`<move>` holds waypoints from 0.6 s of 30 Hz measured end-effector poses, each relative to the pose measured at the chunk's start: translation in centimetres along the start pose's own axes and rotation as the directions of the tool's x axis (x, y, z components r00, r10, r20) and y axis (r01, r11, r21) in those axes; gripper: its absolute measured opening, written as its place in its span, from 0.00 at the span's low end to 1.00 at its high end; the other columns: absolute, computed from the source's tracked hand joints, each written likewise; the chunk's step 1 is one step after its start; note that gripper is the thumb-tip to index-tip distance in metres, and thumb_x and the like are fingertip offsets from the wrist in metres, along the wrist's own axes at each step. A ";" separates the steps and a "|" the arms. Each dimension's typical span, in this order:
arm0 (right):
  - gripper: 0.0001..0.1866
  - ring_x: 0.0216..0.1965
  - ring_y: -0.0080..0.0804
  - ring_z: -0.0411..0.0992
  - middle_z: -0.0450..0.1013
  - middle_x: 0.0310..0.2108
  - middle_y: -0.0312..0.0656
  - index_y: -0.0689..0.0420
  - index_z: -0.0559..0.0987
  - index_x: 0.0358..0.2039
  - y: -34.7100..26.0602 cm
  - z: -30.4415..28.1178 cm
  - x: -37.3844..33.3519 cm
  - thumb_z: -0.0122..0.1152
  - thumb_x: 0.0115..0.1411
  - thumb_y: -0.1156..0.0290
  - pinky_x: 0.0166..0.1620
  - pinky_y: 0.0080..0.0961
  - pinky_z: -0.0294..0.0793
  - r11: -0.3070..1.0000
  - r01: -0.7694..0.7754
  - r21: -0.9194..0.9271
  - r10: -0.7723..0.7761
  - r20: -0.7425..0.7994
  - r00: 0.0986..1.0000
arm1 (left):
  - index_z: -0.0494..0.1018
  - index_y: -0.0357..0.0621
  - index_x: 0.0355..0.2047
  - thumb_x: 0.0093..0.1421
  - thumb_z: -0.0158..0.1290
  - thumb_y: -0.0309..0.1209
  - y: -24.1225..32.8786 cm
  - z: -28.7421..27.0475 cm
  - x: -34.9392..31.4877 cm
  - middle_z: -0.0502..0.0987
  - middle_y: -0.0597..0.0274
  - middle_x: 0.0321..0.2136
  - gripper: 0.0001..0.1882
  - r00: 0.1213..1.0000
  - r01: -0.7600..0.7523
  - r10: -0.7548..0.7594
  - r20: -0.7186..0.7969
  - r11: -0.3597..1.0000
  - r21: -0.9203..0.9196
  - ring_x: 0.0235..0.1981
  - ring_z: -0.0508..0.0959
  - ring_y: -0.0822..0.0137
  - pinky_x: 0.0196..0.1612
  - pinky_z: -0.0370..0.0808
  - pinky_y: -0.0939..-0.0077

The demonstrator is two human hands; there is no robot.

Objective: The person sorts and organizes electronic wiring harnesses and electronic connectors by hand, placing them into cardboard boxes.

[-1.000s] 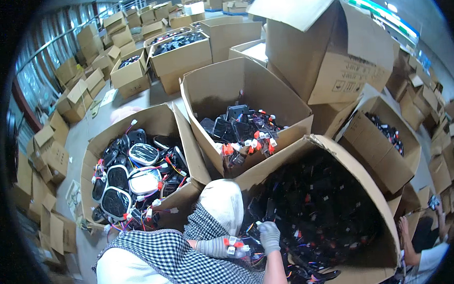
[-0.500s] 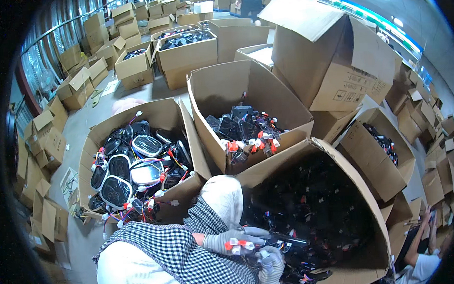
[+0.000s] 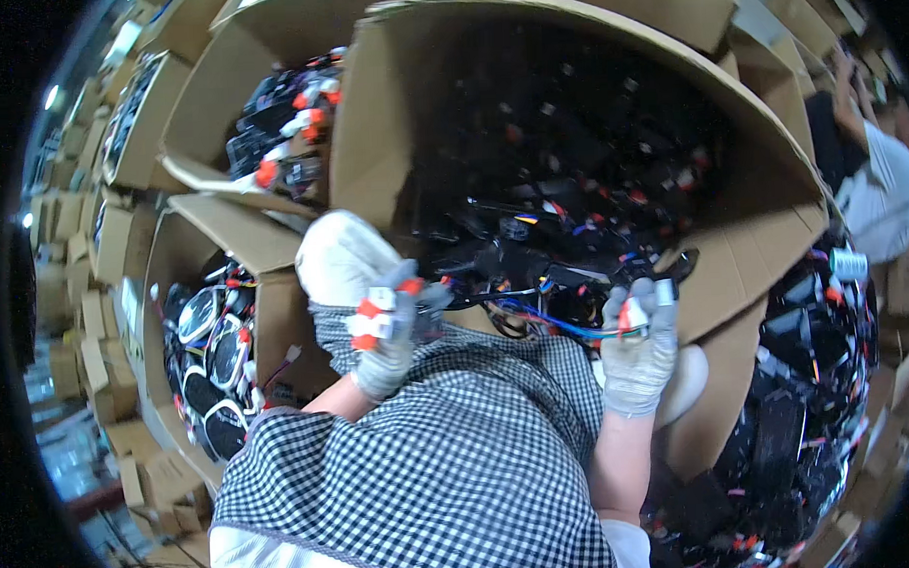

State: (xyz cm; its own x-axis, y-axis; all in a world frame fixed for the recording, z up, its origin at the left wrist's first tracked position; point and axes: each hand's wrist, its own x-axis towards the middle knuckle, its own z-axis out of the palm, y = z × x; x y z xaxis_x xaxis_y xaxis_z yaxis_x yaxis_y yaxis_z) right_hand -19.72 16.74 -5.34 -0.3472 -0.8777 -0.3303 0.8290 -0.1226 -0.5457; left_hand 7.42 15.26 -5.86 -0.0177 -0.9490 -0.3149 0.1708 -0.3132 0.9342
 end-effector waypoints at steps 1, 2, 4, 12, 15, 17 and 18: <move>0.14 0.38 0.32 0.73 0.75 0.31 0.39 0.58 0.71 0.43 -0.8 -0.1 -0.2 0.56 0.58 0.66 0.48 0.32 0.72 0.991 0.063 0.118 -0.067 0.037 0.997 | 0.56 0.40 0.58 0.64 0.43 0.45 -1.0 -0.6 0.3 0.73 0.62 0.31 0.28 0.993 -0.061 0.063 0.099 0.998 -0.027 0.23 0.70 0.77 0.26 0.68 0.86; 0.15 0.39 0.33 0.74 0.75 0.32 0.40 0.59 0.71 0.44 -1.3 0.2 -0.8 0.55 0.59 0.65 0.51 0.33 0.71 0.964 0.126 0.234 -0.145 0.070 0.987 | 0.56 0.40 0.58 0.65 0.42 0.45 -1.8 -1.3 0.6 0.72 0.63 0.31 0.28 0.972 -0.117 0.128 0.196 0.991 -0.065 0.24 0.70 0.77 0.27 0.68 0.86; 0.14 0.39 0.34 0.73 0.73 0.37 0.42 0.60 0.71 0.45 -0.6 -1.0 -0.9 0.50 0.61 0.66 0.46 0.33 0.72 0.997 0.060 -0.039 -0.045 0.304 0.952 | 0.54 0.37 0.59 0.65 0.42 0.40 -1.2 0.8 0.8 0.71 0.63 0.30 0.27 0.943 -0.309 0.263 0.203 0.919 0.246 0.23 0.69 0.77 0.23 0.68 0.85; 0.17 0.37 0.30 0.70 0.72 0.33 0.40 0.61 0.77 0.34 6.0 0.2 -4.5 0.55 0.60 0.58 0.40 0.27 0.69 0.760 0.353 -0.546 0.235 0.736 0.635 | 0.64 0.31 0.50 0.61 0.43 0.29 -4.4 0.4 3.0 0.72 0.58 0.32 0.19 0.638 -0.408 0.105 0.763 0.886 0.219 0.24 0.69 0.72 0.22 0.67 0.82; 0.19 0.32 0.21 0.69 0.72 0.32 0.37 0.60 0.77 0.30 3.7 1.9 -6.0 0.53 0.61 0.54 0.34 0.19 0.69 0.862 0.026 -0.507 0.326 0.592 0.737 | 0.65 0.31 0.48 0.60 0.44 0.30 -4.6 2.3 3.8 0.72 0.58 0.32 0.18 0.510 -0.504 0.130 0.850 0.847 0.172 0.24 0.69 0.71 0.23 0.67 0.81; 0.19 0.33 0.22 0.71 0.74 0.32 0.35 0.60 0.78 0.33 4.1 1.2 -5.8 0.54 0.60 0.54 0.37 0.20 0.70 0.861 0.163 -0.483 0.193 0.606 0.772 | 0.65 0.31 0.47 0.60 0.45 0.31 -4.4 2.9 4.5 0.72 0.58 0.32 0.18 0.475 -0.567 0.145 0.868 0.805 0.175 0.24 0.69 0.71 0.23 0.68 0.80; 0.20 0.36 0.23 0.71 0.73 0.34 0.36 0.60 0.78 0.34 3.7 1.0 -5.9 0.54 0.60 0.54 0.39 0.21 0.70 0.885 0.034 -0.464 0.268 0.567 0.779 | 0.66 0.31 0.47 0.59 0.45 0.31 -4.3 3.2 4.6 0.72 0.58 0.32 0.18 0.468 -0.597 0.155 0.870 0.781 0.182 0.24 0.70 0.71 0.24 0.68 0.80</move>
State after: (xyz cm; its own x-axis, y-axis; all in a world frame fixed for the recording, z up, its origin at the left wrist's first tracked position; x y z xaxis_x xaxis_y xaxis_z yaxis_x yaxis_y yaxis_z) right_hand -14.12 21.02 -4.62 0.2004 -0.9791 0.0336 0.5183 0.0769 -0.8517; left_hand 3.43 12.18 -10.80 -0.8392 -0.5247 0.1430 -0.0358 0.3156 0.9482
